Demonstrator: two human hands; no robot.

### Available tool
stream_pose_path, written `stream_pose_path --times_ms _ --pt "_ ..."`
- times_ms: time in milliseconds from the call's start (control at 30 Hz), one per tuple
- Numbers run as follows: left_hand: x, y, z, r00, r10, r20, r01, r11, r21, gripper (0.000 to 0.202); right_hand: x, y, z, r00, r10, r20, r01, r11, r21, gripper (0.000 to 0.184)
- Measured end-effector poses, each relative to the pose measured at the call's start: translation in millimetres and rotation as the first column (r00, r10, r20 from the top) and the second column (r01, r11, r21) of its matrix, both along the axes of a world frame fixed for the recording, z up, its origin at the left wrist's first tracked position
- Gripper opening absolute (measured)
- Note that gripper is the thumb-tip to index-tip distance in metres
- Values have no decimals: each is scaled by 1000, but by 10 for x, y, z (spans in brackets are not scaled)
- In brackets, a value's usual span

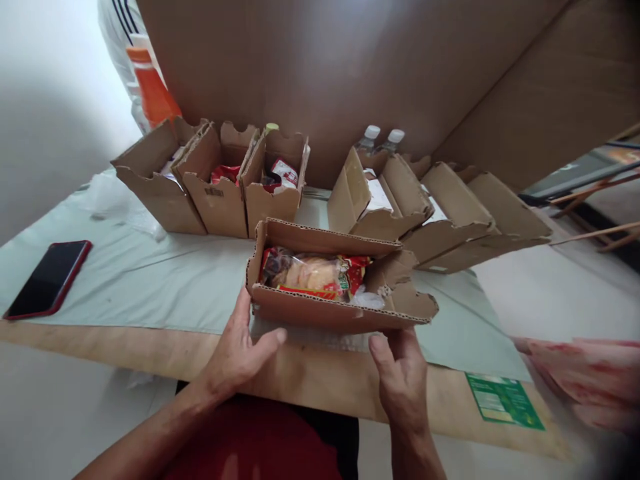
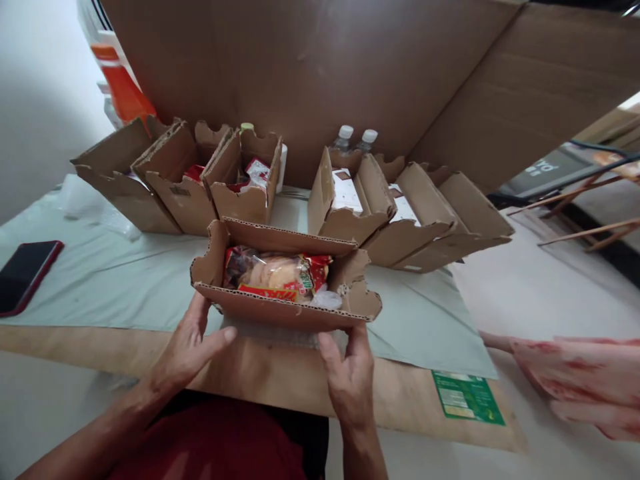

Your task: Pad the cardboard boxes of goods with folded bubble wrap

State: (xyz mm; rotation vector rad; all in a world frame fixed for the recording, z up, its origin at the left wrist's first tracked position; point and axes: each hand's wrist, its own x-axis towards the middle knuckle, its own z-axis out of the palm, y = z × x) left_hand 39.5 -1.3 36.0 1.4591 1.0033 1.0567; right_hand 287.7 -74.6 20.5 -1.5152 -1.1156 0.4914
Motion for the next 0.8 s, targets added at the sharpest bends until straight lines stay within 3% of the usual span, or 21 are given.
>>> stream_pose_path --times_ms 200,333,433,600,800 --pt "-108 -266 -105 996 62 -68 -63 998 -11 84 -9 146 -70 999 36 -29 -36 999 11 49" --pt "-178 -554 -235 983 112 -144 -119 992 -42 88 38 498 -55 994 111 -21 -109 991 73 53" --pt "-237 -722 -344 972 129 -195 -129 992 10 89 44 823 -40 985 170 -14 -167 980 108 62" --pt "-240 -840 -365 966 14 -257 10 996 90 96 -19 1186 -64 990 141 1 -140 983 115 73" --pt "-187 -847 -387 950 -60 -307 93 991 94 102 -130 1364 -115 1000 27 -1 -26 993 111 77"
